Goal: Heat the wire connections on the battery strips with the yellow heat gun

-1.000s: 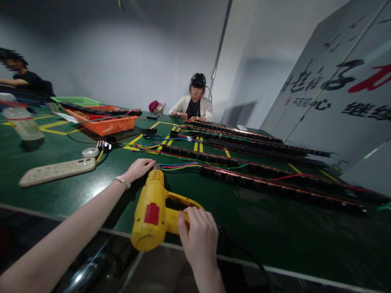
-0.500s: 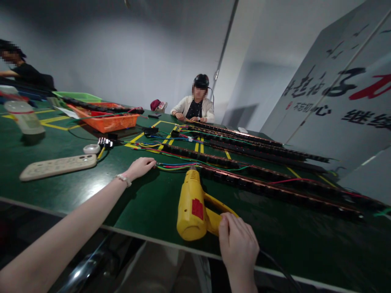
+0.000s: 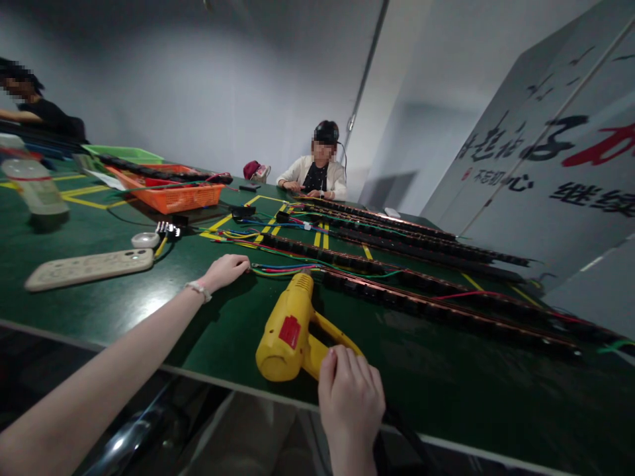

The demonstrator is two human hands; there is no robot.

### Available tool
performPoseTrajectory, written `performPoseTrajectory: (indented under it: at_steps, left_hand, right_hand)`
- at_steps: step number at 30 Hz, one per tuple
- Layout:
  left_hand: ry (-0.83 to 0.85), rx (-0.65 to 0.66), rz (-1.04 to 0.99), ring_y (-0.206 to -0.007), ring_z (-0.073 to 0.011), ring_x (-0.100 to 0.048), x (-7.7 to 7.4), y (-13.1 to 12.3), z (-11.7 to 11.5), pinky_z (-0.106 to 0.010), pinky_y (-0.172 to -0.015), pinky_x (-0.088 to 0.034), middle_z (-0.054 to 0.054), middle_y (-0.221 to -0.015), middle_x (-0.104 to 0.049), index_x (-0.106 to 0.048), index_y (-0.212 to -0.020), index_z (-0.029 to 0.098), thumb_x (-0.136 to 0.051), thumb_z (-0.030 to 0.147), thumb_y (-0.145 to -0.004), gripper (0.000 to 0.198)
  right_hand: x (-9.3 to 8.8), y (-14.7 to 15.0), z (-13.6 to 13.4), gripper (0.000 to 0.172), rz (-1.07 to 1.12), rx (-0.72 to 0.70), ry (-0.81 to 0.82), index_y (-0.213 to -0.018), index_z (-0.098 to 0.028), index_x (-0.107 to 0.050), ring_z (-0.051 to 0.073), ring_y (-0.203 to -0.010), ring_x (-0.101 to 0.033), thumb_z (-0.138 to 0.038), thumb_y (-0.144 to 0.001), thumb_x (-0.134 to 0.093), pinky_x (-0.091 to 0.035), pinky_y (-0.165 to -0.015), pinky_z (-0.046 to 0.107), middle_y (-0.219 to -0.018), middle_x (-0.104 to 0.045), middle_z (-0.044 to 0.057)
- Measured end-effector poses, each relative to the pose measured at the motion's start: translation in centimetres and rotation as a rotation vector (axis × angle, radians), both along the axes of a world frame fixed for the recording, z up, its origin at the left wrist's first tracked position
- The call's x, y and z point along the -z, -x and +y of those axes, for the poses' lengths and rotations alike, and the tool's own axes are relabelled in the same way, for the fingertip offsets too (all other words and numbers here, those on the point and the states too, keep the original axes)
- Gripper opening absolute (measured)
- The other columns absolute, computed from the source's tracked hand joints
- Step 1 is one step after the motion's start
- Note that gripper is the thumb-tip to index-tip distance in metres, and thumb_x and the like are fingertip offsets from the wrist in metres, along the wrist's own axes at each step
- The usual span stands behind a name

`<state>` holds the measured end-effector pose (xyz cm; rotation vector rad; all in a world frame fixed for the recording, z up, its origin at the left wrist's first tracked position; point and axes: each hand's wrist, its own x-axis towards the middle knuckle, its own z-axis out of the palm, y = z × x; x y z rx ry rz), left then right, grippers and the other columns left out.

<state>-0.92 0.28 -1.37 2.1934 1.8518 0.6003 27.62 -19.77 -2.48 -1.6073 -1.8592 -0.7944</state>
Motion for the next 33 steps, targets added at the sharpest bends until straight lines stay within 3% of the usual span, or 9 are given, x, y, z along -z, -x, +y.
performPoseTrajectory:
  at_steps: [9,17,24,33]
  left_hand:
    - [-0.028,-0.015,0.011,-0.089,-0.0235,-0.061,0.3,-0.2,0.1,-0.025,-0.065,-0.037,-0.006,-0.097,-0.07,-0.067,-0.087,0.024,-0.029,0.048,-0.089,0.046]
    - [-0.014,-0.008,0.01,-0.093,-0.0242,-0.061,0.7,0.3,0.5,-0.025,-0.066,-0.037,-0.008,-0.102,-0.07,-0.068,-0.092,0.023,-0.028,0.049,-0.09,0.048]
    - [-0.036,0.01,0.006,-0.089,-0.0222,-0.062,0.8,0.5,0.5,-0.024,-0.064,-0.037,-0.007,-0.098,-0.071,-0.068,-0.088,0.022,-0.029,0.048,-0.09,0.046]
    - [-0.055,0.056,-0.033,-0.079,-0.0207,-0.06,0.6,0.4,0.1,-0.026,-0.06,-0.033,-0.004,-0.084,-0.069,-0.064,-0.075,0.023,-0.032,0.047,-0.089,0.043]
  right_hand:
    - [0.3,5.0,-0.4,0.036,0.182,-0.137,0.063,-0.072,-0.019,-0.055,0.017,-0.067,-0.049,-0.025,-0.096,-0.029,-0.029,-0.067,0.031,-0.066,-0.056,0.003]
    - [0.5,6.6,0.3,0.037,0.265,-0.257,0.12,-0.07,-0.019,-0.052,0.015,-0.064,-0.046,-0.026,-0.096,-0.027,-0.027,-0.066,0.03,-0.064,-0.052,0.001]
    - [0.3,5.8,0.6,0.036,0.312,-0.307,0.147,-0.071,-0.019,-0.053,0.013,-0.066,-0.049,-0.029,-0.096,-0.03,-0.028,-0.066,0.028,-0.066,-0.055,0.0]
    - [-0.4,1.2,0.8,0.033,0.275,-0.248,0.181,-0.074,-0.02,-0.057,0.013,-0.069,-0.054,-0.029,-0.095,-0.035,-0.032,-0.068,0.025,-0.069,-0.06,0.0]
